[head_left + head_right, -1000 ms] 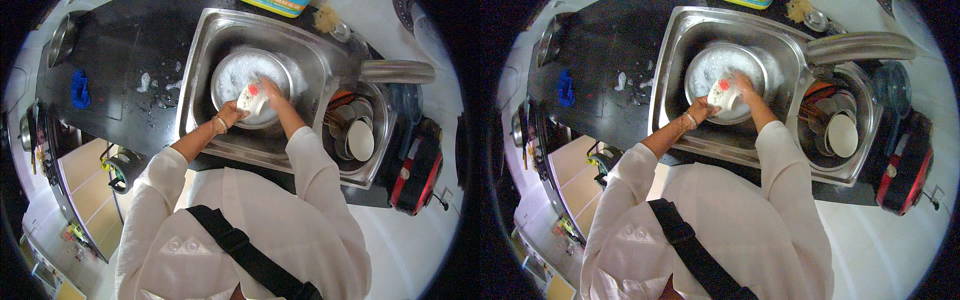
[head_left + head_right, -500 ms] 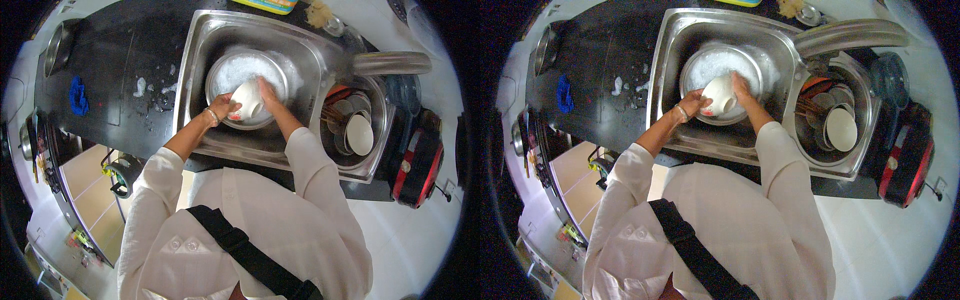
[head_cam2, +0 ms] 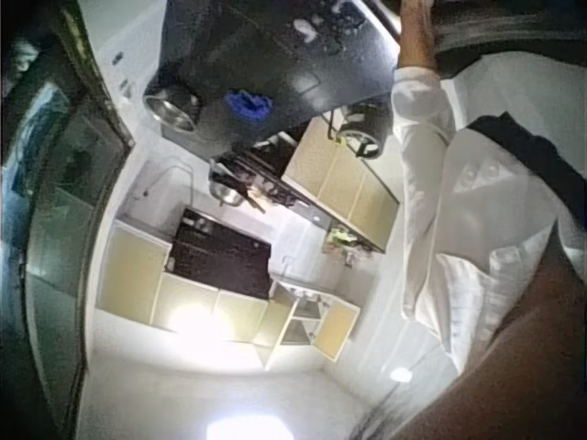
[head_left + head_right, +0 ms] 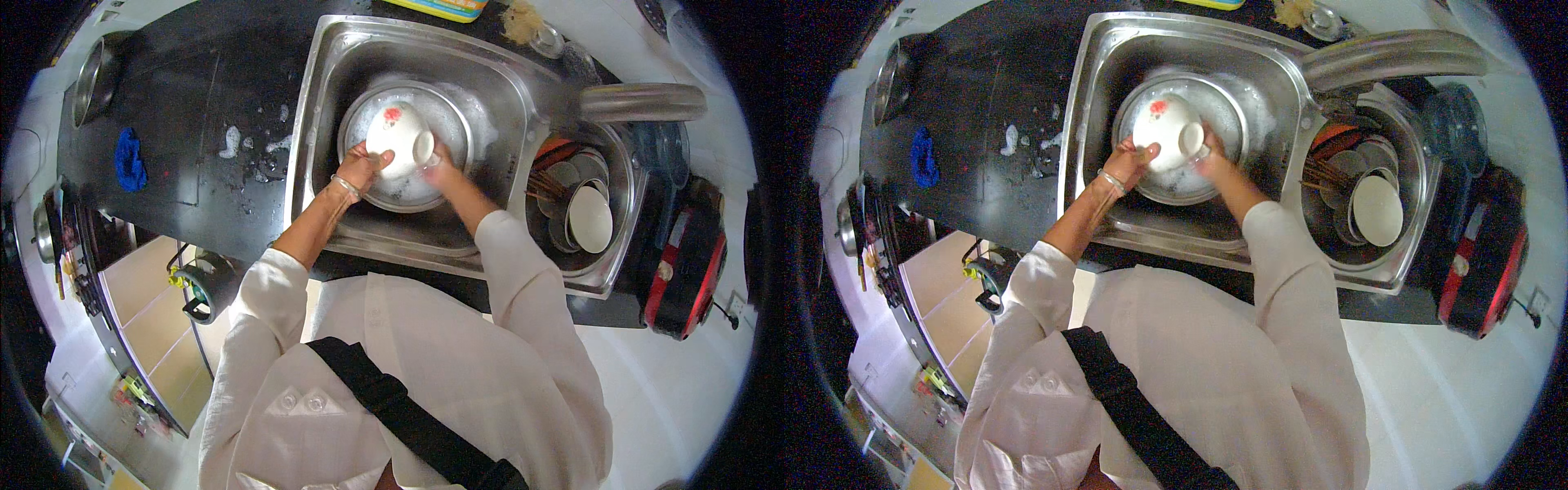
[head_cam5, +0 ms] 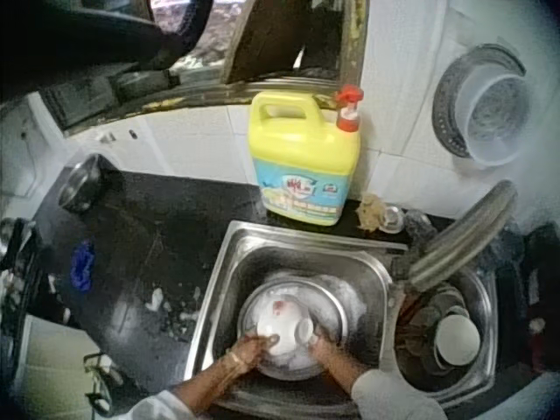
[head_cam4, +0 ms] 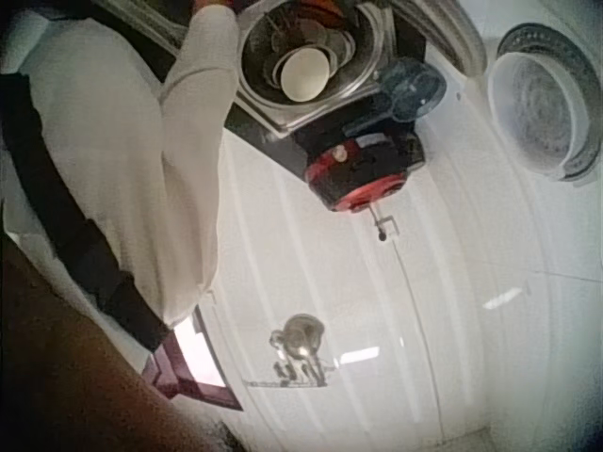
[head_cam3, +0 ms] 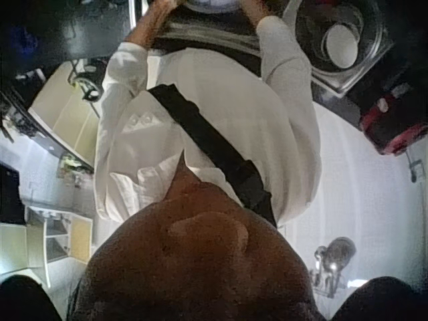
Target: The person washes various dishes, including bowls, plates, and a metal tray, in a kitchen sink using a sponge and soap. They scrub each item individually and place the cleaned items into the adjacent sink basin.
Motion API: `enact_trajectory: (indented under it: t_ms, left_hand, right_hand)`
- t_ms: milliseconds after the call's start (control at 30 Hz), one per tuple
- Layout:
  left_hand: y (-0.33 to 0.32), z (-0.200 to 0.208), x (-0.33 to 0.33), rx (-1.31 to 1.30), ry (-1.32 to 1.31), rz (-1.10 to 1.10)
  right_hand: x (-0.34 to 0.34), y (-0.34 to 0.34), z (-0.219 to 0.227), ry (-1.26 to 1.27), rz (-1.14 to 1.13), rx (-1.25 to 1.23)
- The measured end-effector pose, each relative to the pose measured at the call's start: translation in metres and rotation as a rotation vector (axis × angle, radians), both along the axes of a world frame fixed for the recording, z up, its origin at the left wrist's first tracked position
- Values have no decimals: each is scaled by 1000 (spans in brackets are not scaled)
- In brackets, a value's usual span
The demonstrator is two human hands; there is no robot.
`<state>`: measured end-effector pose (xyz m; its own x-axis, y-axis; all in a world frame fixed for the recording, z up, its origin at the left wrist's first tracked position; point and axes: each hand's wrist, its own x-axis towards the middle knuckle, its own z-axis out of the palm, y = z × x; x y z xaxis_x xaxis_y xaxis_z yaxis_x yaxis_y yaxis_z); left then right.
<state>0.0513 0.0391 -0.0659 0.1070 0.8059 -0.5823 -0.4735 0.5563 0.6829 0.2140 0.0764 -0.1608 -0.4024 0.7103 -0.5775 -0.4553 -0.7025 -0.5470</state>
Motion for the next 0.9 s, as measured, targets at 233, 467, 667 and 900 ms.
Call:
enact_trajectory:
  t_ms: [233, 467, 667, 900]
  left_hand:
    - [0, -31, 14, 145, 208, 134]
    - [-1, -3, -1, 112, 399, -95]
    - [-1, -17, 0, 47, 259, 26]
    - [-4, -18, 7, 15, 242, 35]
  right_hand:
    - [-81, -26, 113, 0, -492, -480]
    - [-43, -15, 22, -956, -122, 485]
    - [-41, -19, 41, -824, 242, 488]
    - [-28, 7, -7, -906, 113, 620]
